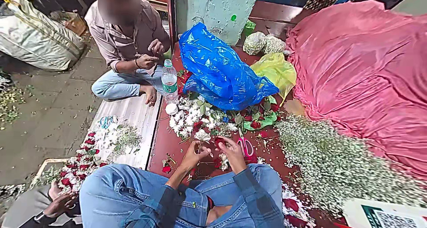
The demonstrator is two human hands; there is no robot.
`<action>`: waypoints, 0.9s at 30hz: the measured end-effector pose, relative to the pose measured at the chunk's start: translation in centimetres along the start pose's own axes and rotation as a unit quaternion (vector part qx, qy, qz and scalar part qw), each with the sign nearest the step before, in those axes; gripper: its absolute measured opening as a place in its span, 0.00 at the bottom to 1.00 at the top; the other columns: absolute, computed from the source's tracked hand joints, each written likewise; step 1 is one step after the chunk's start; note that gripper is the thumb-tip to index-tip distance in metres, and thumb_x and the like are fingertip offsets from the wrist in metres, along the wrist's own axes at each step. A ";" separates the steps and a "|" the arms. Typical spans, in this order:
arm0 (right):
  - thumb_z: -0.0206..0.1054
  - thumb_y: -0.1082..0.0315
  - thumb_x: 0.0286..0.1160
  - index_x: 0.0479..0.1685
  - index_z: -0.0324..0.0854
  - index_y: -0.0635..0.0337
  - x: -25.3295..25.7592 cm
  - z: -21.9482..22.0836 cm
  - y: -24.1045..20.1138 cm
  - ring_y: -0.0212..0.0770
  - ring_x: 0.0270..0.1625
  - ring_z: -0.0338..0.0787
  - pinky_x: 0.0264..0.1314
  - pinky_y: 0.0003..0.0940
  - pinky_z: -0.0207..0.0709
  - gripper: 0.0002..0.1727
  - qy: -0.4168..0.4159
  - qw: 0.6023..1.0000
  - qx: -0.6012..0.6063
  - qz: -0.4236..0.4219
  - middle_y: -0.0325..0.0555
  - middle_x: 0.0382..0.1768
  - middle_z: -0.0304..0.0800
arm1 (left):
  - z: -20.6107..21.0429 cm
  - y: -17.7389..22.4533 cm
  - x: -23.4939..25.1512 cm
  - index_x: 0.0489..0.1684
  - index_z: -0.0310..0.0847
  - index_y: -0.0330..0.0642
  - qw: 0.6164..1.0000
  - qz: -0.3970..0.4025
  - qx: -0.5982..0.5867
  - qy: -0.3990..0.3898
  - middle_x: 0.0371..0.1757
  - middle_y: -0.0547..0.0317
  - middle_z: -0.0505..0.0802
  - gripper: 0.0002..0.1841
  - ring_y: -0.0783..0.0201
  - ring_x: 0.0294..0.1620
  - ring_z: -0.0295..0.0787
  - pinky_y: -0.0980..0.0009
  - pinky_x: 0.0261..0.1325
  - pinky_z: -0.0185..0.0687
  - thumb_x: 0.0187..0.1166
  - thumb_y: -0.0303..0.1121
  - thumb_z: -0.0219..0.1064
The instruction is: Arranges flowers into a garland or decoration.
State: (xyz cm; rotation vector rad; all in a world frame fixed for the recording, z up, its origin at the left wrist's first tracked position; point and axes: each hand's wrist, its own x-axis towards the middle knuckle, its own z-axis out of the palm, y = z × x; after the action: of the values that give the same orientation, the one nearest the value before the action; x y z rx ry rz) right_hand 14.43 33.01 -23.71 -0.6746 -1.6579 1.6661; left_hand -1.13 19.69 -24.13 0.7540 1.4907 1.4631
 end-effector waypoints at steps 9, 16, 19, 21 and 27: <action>0.65 0.77 0.81 0.69 0.72 0.76 0.8 -0.8 -0.8 0.46 0.48 0.94 0.55 0.42 0.91 0.20 0.098 0.963 0.228 0.108 0.57 0.53 0.89 | -0.1 -0.7 0.2 0.50 0.88 0.36 0.997 0.054 0.020 -0.056 0.26 0.65 0.87 0.09 0.75 0.20 0.76 0.77 0.25 0.72 0.84 0.31 0.65; 0.66 0.79 0.78 0.70 0.71 0.75 0.6 -0.7 -1.0 0.47 0.51 0.93 0.56 0.44 0.92 0.22 0.092 0.954 0.259 0.121 0.57 0.55 0.88 | -0.1 -0.9 0.2 0.49 0.89 0.37 0.996 0.056 0.034 -0.062 0.26 0.66 0.87 0.09 0.76 0.20 0.75 0.77 0.25 0.71 0.84 0.32 0.66; 0.68 0.80 0.76 0.68 0.72 0.75 0.6 -0.7 -1.0 0.47 0.50 0.94 0.56 0.43 0.92 0.22 0.087 0.959 0.245 0.117 0.57 0.54 0.89 | -0.2 -0.9 0.2 0.48 0.89 0.37 0.996 0.056 0.036 -0.064 0.25 0.67 0.87 0.09 0.76 0.21 0.74 0.77 0.26 0.71 0.84 0.32 0.66; 0.72 0.80 0.72 0.65 0.74 0.76 0.5 -0.8 -1.0 0.47 0.46 0.95 0.54 0.43 0.93 0.22 0.082 0.967 0.214 0.110 0.57 0.51 0.90 | -0.2 -1.0 0.1 0.48 0.89 0.36 0.996 0.054 0.037 -0.067 0.25 0.67 0.85 0.09 0.75 0.20 0.73 0.77 0.26 0.70 0.84 0.32 0.65; 0.79 0.73 0.66 0.63 0.82 0.70 -0.2 0.0 0.2 0.40 0.50 0.93 0.55 0.38 0.89 0.24 -0.041 0.984 0.090 0.146 0.52 0.50 0.93 | -0.1 -1.0 -0.3 0.44 0.88 0.36 0.995 0.050 0.004 -0.084 0.24 0.69 0.86 0.07 0.77 0.20 0.73 0.78 0.26 0.70 0.83 0.29 0.64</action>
State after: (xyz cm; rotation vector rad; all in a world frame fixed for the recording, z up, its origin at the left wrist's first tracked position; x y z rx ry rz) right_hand 14.60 32.86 -23.98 -0.7984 -1.4933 2.0482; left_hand -0.91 19.27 -25.12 0.9448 1.3495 1.4300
